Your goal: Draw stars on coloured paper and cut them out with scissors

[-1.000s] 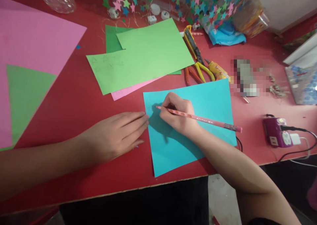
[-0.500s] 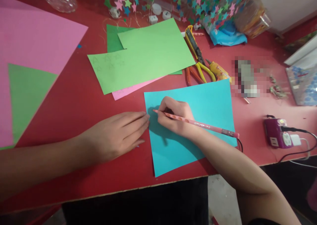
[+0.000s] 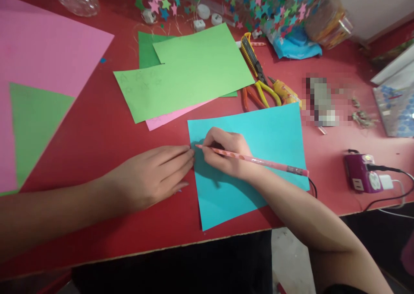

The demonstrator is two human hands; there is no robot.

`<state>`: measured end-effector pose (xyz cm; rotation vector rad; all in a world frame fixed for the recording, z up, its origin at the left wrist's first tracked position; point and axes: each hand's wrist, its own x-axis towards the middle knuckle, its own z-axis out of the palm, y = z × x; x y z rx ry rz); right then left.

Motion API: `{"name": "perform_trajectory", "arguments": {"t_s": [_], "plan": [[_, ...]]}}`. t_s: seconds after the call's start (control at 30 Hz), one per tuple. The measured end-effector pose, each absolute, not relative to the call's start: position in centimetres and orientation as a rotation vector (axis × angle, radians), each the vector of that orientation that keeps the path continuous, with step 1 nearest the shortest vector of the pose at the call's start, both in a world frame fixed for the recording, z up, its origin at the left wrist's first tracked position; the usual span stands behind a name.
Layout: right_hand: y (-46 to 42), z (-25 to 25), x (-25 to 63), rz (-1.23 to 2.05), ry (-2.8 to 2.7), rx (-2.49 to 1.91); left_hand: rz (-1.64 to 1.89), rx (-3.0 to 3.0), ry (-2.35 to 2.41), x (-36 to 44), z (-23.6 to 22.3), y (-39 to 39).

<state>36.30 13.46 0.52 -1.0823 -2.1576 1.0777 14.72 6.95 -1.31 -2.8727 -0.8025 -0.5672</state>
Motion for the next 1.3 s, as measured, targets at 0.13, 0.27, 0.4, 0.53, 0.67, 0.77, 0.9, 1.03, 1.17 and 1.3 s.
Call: {"name": "perform_trajectory", "arguments": {"t_s": [0.13,0.27,0.4,0.53,0.67,0.77,0.9,1.03,1.17,1.3], "plan": [[13.4,0.3,36.6,1.263,-1.818,-1.079,-0.568,-2.869,-0.859,14.6,-1.2,6.8],[13.1,1.0,36.7,1.209,-1.859,-1.146,-0.53,-2.858,-0.915,14.5,-1.1,6.8],[13.0,1.7,36.9,1.184,-2.028,-1.093,-0.526,-2.844,-0.94,14.5,-1.1,6.8],[13.1,1.4,37.1,1.156,-2.118,-1.096,-0.546,-2.85,-0.879,14.5,-1.3,6.8],[13.2,0.9,37.2,1.083,-2.206,-1.027,-0.597,-2.881,-0.721,14.6,-1.0,6.9],[13.2,0.7,37.3,1.069,-2.247,-0.99,-0.628,-2.911,-0.634,14.5,-0.7,7.0],[13.2,0.7,37.5,1.083,-2.266,-0.966,-0.669,-2.945,-0.628,14.3,-0.5,7.3],[13.2,0.9,37.5,1.132,-2.274,-0.952,-0.704,-2.981,-0.654,14.3,-0.5,7.4],[13.2,1.0,37.4,1.154,-2.286,-0.941,-0.692,-2.992,-0.683,14.3,-0.5,7.4],[13.1,0.9,37.3,1.121,-2.301,-0.996,-0.665,-2.99,-0.688,14.4,-0.3,7.4]]}}
